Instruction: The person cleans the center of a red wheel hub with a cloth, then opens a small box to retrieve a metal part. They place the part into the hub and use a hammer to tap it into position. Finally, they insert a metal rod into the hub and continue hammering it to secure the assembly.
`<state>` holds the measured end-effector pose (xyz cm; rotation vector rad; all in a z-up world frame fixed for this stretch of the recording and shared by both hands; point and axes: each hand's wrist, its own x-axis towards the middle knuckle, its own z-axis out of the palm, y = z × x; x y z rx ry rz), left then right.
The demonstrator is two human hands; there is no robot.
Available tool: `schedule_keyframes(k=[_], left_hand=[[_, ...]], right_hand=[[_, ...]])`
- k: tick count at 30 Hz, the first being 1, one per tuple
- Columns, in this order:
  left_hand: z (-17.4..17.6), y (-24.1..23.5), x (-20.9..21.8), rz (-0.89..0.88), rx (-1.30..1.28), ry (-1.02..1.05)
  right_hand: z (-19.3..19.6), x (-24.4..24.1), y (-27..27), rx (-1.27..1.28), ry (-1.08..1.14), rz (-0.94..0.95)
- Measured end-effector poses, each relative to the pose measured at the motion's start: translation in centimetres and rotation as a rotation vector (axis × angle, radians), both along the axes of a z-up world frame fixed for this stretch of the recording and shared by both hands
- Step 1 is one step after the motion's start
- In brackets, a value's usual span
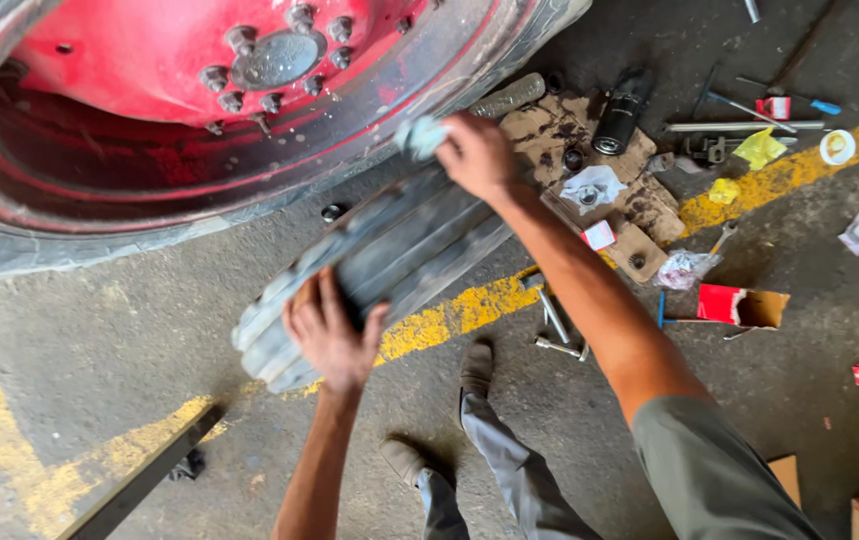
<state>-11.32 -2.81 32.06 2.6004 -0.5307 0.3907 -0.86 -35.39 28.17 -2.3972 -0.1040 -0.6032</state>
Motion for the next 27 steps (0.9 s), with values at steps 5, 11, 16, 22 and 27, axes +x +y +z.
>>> schedule_keyframes(k=[5, 11, 16, 22, 27], left_hand=[[1.8, -6.9, 3.8, -0.103, 0.078, -0.016], [-1.2, -13.7, 11.2, -0.096, 0.209, -0.064], [-3.9, -14.7, 17.9, -0.177, 0.279, -0.009], [-4.5, -13.4, 19.9, -0.128, 0.341, 0.118], [-4.6, -11.7, 19.2, -0.158, 0.284, 0.094]], right_hand=[[-1.0, -2.3, -7.4, 0.724, -0.307, -0.513], [-5.3, -9.0, -14.4, 1.097, -0.248, -0.688], [-13.6, -15.9, -11.9, 1.435, 0.09, -0.794], [-14.1, -15.5, -5.4, 1.496, 0.494, -0.722], [-16.0, -11.1, -2.6, 1.47, 0.616, -0.623]])
